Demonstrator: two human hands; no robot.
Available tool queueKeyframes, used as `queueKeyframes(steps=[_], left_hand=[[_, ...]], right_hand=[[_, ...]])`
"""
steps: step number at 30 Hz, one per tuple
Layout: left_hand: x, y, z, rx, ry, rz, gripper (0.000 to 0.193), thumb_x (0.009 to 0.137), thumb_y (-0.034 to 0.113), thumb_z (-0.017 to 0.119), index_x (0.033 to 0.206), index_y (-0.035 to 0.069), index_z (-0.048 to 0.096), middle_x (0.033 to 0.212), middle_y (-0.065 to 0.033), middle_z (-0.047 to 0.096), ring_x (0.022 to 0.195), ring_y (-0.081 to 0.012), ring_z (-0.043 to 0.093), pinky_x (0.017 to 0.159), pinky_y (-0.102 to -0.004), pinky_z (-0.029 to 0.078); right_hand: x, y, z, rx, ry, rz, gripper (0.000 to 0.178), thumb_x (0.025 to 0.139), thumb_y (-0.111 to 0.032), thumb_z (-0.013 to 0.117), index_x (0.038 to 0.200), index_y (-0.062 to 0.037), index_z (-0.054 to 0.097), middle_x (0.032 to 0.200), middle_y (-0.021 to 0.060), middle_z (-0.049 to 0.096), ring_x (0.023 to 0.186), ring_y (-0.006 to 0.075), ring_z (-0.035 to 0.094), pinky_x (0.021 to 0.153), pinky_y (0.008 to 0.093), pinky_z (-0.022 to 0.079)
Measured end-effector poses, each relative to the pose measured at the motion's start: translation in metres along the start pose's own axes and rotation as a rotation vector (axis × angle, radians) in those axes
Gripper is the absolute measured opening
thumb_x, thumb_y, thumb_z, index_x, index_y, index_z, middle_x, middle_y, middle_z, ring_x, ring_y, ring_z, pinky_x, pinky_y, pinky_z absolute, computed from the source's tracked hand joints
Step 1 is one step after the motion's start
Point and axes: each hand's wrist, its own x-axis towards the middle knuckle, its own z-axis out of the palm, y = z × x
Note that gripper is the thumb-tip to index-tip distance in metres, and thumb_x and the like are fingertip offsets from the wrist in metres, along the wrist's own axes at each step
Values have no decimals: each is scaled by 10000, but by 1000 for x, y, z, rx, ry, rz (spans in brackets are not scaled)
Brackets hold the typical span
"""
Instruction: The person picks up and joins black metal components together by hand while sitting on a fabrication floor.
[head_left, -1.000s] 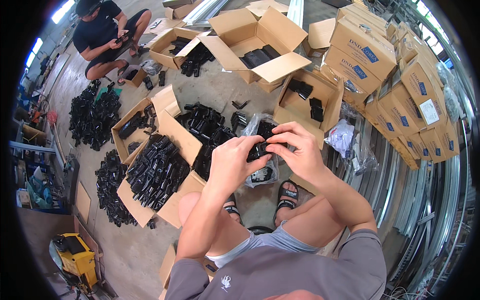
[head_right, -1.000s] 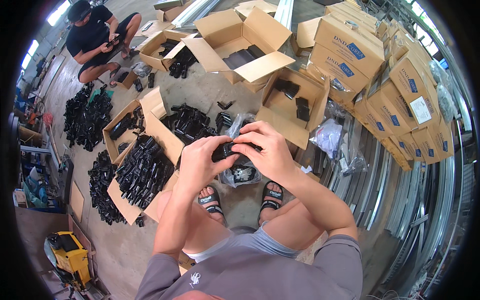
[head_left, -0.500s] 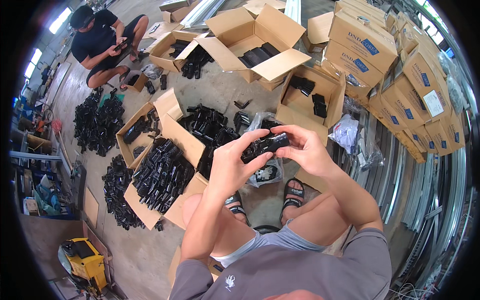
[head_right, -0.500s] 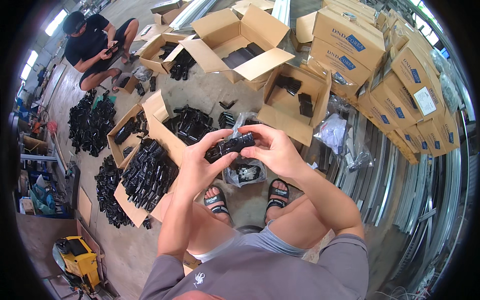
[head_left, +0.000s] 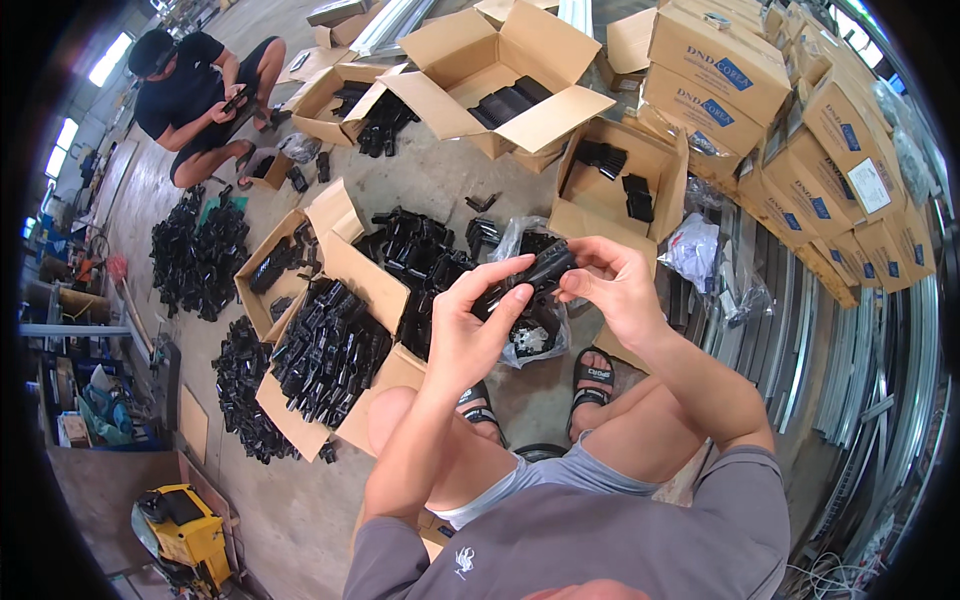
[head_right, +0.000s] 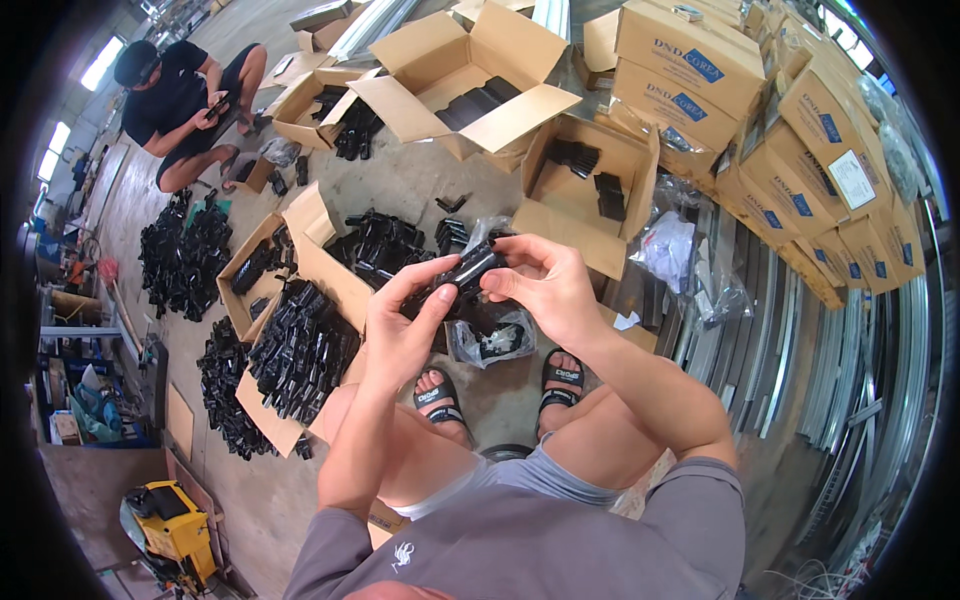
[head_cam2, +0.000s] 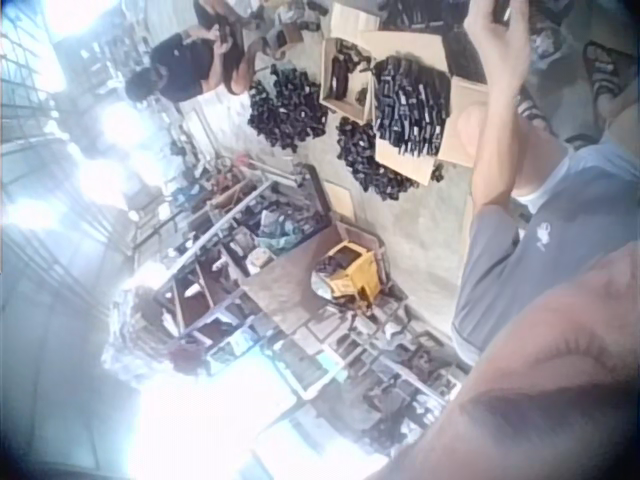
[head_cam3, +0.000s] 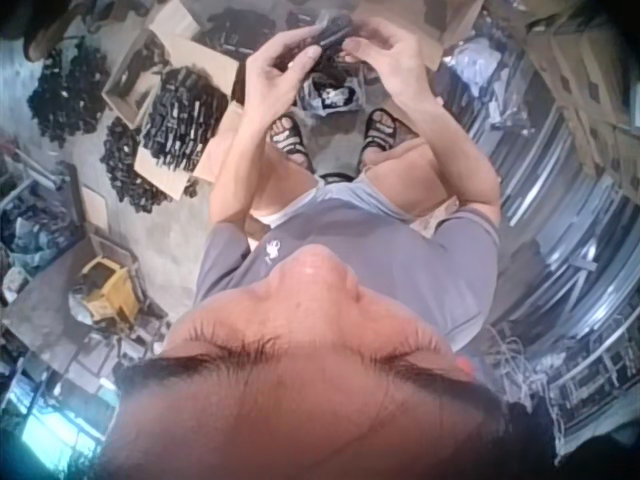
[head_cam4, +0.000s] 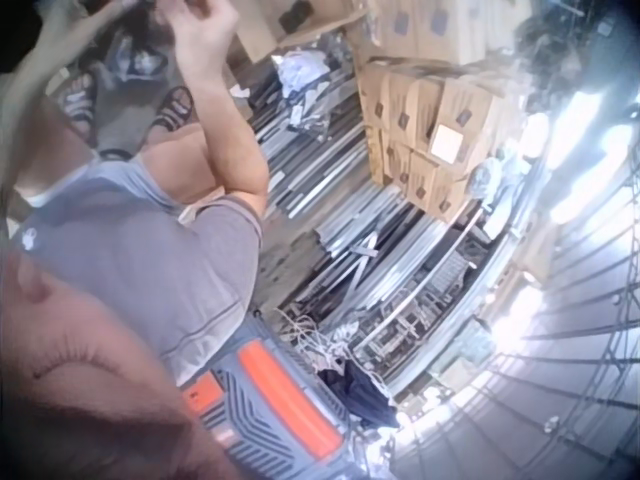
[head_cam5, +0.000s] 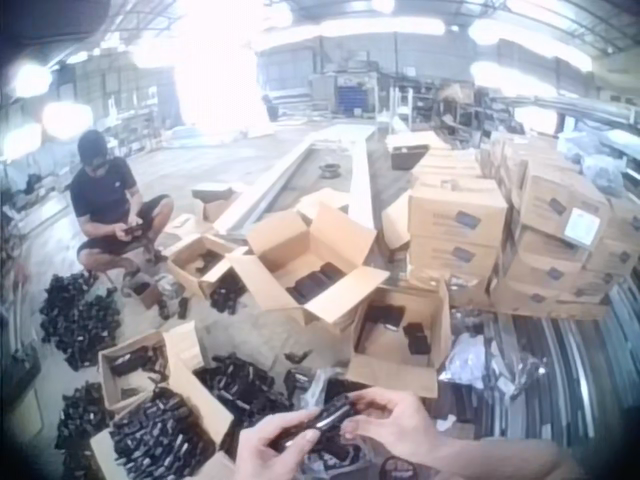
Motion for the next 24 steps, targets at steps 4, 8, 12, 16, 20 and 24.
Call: queueKeyframes(steps=[4,8,12,16,20,24], left_hand=[[0,3,-1,36,13,38,306,870,83,728,1174,68,707,988,-111,725,867,-166,654,792,-292,508],[-1,9,-3,80,17,65,307,856,73,734,1162,72,716,969,-114,727,828,-174,645,764,-298,503],[-2,8,-5,77,13,103,311,846,69,740,1157,70,719,937,-112,727,790,-184,651,739,-290,507],[-3,6,-1,17,-28,38,326,868,56,727,1192,49,691,964,-91,726,835,-129,648,775,-267,506],[-3,4,6,-161,-77,-140,354,900,47,710,1247,37,639,978,-51,716,872,-61,625,758,-233,496],[-1,12,11,-430,-39,-480,373,882,83,745,1240,85,643,904,-2,705,730,5,579,522,-191,391]], right_hand=[[-3,4,-5,46,-13,-52,391,845,11,751,1195,89,594,996,126,690,833,167,689,752,283,591],[-3,5,-8,54,-42,-71,400,844,10,750,1205,82,594,1005,127,690,835,169,686,765,298,593],[-2,5,-6,61,-66,-82,398,847,-7,753,1206,75,601,999,123,694,828,164,684,762,299,592],[-3,3,-1,24,-12,-85,352,863,-31,747,1175,74,621,957,118,712,795,155,690,725,275,587],[2,7,5,-40,146,-50,299,872,-68,752,1109,76,639,922,120,724,730,149,697,640,241,570],[7,13,6,-129,211,-30,298,884,-109,753,1088,67,625,894,118,721,690,143,695,577,226,545]])
